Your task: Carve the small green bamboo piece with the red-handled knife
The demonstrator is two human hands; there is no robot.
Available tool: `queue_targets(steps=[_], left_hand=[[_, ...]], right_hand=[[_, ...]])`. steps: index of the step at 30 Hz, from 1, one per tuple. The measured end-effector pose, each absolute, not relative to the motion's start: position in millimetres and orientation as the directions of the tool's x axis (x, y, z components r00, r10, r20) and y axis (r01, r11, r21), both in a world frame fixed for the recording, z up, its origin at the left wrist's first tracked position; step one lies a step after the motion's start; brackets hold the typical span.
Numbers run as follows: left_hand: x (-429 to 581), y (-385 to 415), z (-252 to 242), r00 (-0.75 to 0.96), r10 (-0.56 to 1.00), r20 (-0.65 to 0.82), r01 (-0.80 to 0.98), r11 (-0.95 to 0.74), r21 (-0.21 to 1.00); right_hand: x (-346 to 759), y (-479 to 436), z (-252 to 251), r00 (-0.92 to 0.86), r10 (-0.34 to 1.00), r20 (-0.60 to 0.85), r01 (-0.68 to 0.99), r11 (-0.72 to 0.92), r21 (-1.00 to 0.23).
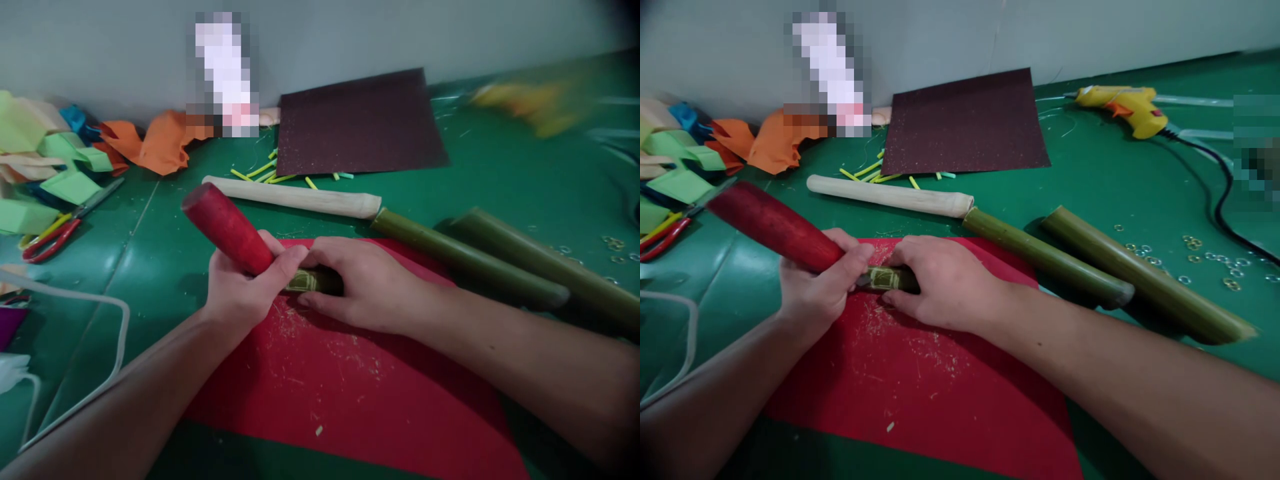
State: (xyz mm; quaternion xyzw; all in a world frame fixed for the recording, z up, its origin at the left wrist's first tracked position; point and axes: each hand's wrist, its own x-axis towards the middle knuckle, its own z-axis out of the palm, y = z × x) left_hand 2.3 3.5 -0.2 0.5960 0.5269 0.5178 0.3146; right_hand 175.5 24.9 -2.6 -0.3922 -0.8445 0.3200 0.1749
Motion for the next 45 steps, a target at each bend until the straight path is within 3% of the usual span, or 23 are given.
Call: queue_targets(steps=[3, 16, 23, 28, 36, 41, 45], left_hand=[[3.9, 2.7, -0.3, -0.124, 0.941, 0.315, 0.313, -0.264, 0.912], [-0.5, 5.9, -0.1, 0.048, 0.948, 0.316, 0.340, -0.313, 0.887], [3.7, 8.0, 0.2, -0.238, 0.939, 0.247, 0.291, -0.174, 0.941], [1.5, 6.5, 1.2, -0.061, 0.953, 0.296, 0.294, -0.266, 0.918], [-0.9, 4.2, 0.7, 0.080, 0.949, 0.305, 0.380, -0.312, 0.871], [3.7, 7.3, -0.2, -0.222, 0.933, 0.282, 0.335, -0.198, 0.921], [-0.6, 10.1, -2.7, -0.141, 0.949, 0.281, 0.326, -0.224, 0.918]], right_hand=[[176.0, 24.6, -1.5, -0.629, 0.776, 0.046, 0.552, 0.488, -0.676], [175.7, 24.8, -5.5, -0.621, 0.779, 0.087, 0.535, 0.503, -0.679], [174.0, 23.7, -2.3, -0.621, 0.783, 0.020, 0.587, 0.483, -0.650], [174.7, 23.7, -2.3, -0.635, 0.771, 0.043, 0.549, 0.490, -0.678], [175.3, 23.5, -6.2, -0.623, 0.776, 0.098, 0.533, 0.513, -0.673], [174.3, 24.5, -3.5, -0.624, 0.781, 0.038, 0.574, 0.491, -0.656], [174.1, 23.7, -2.0, -0.626, 0.779, 0.029, 0.572, 0.485, -0.662]])
